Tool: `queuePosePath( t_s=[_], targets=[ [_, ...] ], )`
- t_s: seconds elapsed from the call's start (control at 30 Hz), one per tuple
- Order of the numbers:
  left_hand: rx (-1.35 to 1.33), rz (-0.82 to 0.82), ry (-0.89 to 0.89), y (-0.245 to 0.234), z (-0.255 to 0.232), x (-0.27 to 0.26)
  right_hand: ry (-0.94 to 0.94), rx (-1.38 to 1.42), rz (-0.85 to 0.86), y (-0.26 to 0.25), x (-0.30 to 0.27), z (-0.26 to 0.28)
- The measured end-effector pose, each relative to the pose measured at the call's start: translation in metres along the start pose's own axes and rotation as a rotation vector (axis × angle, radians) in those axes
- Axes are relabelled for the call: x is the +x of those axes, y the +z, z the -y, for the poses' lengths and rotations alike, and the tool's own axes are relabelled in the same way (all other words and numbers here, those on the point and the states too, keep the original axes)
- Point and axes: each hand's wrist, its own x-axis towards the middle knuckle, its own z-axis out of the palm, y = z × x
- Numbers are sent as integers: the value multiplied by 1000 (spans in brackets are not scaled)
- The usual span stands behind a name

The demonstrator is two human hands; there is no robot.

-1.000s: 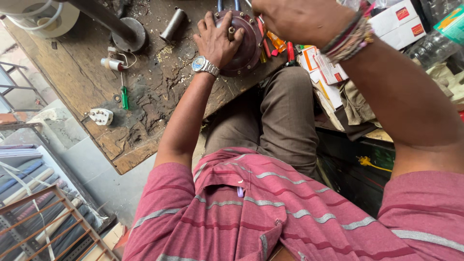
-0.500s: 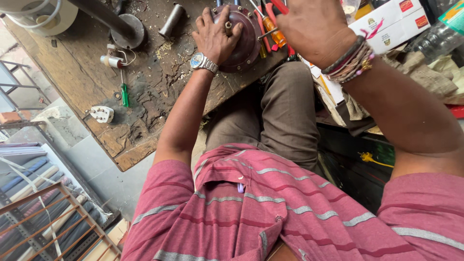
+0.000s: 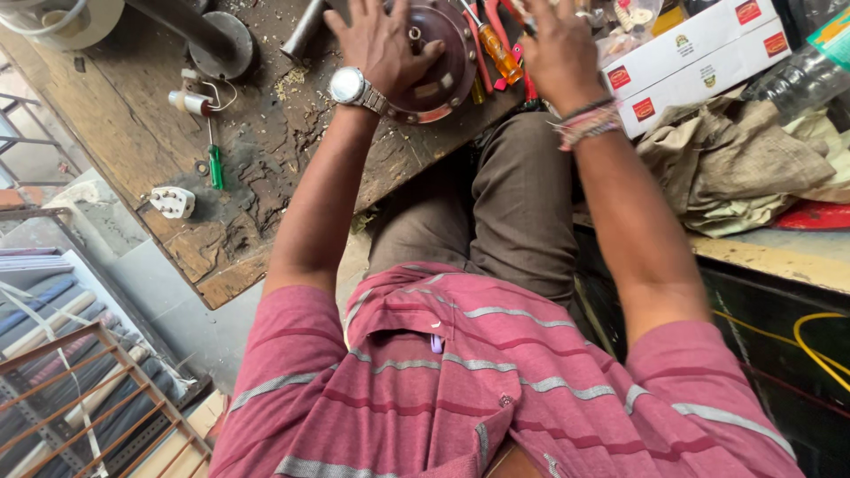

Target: The person uses a screwdriver to tighten screws on a circular brown electrical component held on a workbench. The person repeatedly adjusts the component and uses the screwdriver to secure fasteners around its perimeter.

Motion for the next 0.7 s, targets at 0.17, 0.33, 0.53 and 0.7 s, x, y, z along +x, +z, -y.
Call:
queuePosePath(
  t_s=[0.17,0.33,0.53,0.7],
  targets=[
    [-331,-60,-135,53,-9,3,-90,-114,-268,39,10,22],
    [-280,-62,-201,64,-14,-2,-127,200,-254,40,-28,41],
    [-281,-77,-191,43,-17,-3,-174,181,-229,34,-23,51],
    [-282,-61,-188,43,-15,-6,-189,175,-189,44,-21,52]
  ],
)
